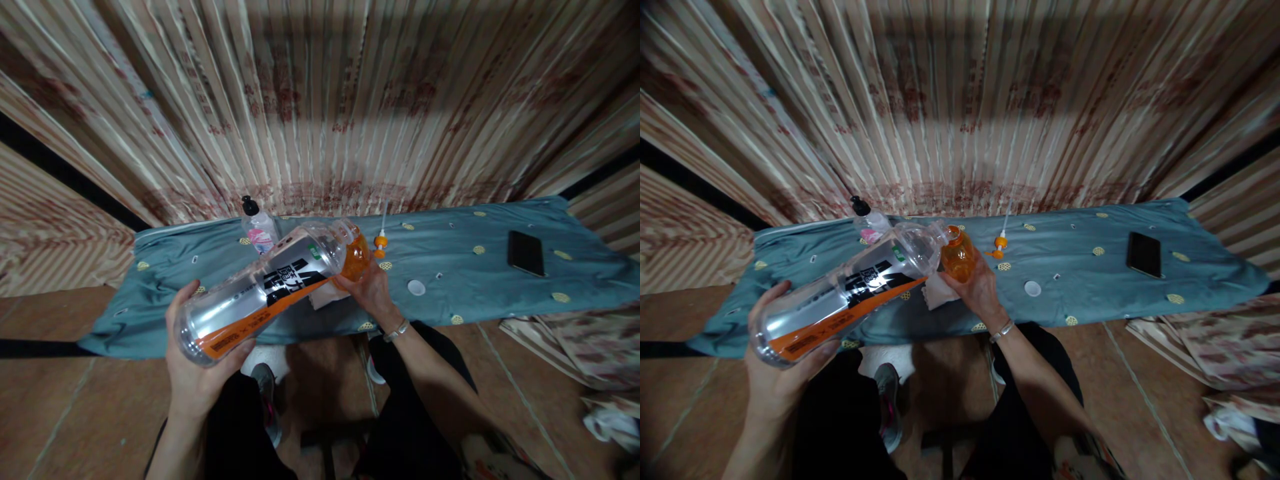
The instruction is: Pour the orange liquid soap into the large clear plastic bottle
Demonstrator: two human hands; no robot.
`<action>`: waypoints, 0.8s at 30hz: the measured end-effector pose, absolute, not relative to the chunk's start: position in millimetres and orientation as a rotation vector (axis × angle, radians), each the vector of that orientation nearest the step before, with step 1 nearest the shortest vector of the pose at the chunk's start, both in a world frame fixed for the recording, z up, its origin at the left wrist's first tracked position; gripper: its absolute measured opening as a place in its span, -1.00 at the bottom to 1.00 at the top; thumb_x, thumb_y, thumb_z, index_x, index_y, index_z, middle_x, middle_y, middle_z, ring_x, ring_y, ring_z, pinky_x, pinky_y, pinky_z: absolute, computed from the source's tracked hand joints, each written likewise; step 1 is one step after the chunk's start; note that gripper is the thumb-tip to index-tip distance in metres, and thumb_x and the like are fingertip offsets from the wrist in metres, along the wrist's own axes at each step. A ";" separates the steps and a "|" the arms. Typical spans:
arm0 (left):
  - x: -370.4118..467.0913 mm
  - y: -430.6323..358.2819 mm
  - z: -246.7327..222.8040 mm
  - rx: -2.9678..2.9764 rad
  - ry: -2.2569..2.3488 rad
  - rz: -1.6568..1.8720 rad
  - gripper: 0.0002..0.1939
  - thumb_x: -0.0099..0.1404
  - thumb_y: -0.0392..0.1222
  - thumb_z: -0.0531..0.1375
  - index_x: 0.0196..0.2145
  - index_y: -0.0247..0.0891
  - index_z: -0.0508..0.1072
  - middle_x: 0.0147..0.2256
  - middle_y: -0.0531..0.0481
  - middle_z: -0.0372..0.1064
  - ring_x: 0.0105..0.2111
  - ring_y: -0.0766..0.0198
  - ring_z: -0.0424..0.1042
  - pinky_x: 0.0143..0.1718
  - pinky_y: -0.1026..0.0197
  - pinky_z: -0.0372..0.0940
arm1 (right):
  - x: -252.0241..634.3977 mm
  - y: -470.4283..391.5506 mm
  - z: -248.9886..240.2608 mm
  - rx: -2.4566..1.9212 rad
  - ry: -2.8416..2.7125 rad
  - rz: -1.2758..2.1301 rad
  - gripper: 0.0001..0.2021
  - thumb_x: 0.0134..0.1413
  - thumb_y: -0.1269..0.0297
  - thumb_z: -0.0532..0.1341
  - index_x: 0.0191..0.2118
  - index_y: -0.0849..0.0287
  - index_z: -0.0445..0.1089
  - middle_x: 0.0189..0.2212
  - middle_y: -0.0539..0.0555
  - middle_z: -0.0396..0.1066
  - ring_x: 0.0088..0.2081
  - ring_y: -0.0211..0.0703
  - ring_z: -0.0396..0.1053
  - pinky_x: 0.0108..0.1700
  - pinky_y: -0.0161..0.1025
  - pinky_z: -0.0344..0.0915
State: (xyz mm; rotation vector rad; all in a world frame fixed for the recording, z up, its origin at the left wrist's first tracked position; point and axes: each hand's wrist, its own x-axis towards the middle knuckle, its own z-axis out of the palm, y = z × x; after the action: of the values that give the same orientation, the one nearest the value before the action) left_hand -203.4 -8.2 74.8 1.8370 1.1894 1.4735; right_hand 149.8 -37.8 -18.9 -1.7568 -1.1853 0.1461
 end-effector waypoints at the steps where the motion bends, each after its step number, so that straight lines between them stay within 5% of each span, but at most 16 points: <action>1: -203.1 -7.9 74.8 1.832 1.191 1.470 0.11 -0.01 0.41 0.69 0.46 0.13 0.63 0.00 -0.04 0.71 -0.13 -0.17 0.75 -0.18 -0.09 0.69 | 149.7 -37.7 -18.9 -1.758 -1.186 0.143 -0.04 0.13 -0.26 0.61 0.51 0.09 0.46 0.26 0.31 0.72 0.27 0.39 0.74 0.35 0.36 0.68; 12: -206.4 -7.7 80.0 1.828 1.248 1.383 0.12 -0.06 0.35 0.70 0.42 0.05 0.60 0.01 -0.09 0.70 -0.09 -0.27 0.76 -0.12 -0.20 0.71 | 149.4 -37.7 -19.2 -1.757 -1.174 0.110 -0.05 0.11 -0.34 0.64 0.45 0.11 0.50 0.26 0.32 0.74 0.22 0.36 0.76 0.31 0.30 0.71; 24: -215.3 -4.7 75.4 1.822 1.229 1.349 0.13 -0.04 0.27 0.71 0.45 0.04 0.57 0.05 -0.12 0.68 -0.05 -0.27 0.75 -0.07 -0.21 0.72 | 148.9 -38.1 -15.3 -1.780 -1.192 0.157 -0.04 0.09 -0.19 0.67 0.47 0.18 0.46 0.23 0.37 0.72 0.25 0.42 0.75 0.35 0.35 0.69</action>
State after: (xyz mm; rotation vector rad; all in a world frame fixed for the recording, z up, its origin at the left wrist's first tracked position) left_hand -215.3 -4.7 75.4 1.8220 1.2288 1.3488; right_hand 148.9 -38.1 -15.3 -1.7795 -1.1917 0.1575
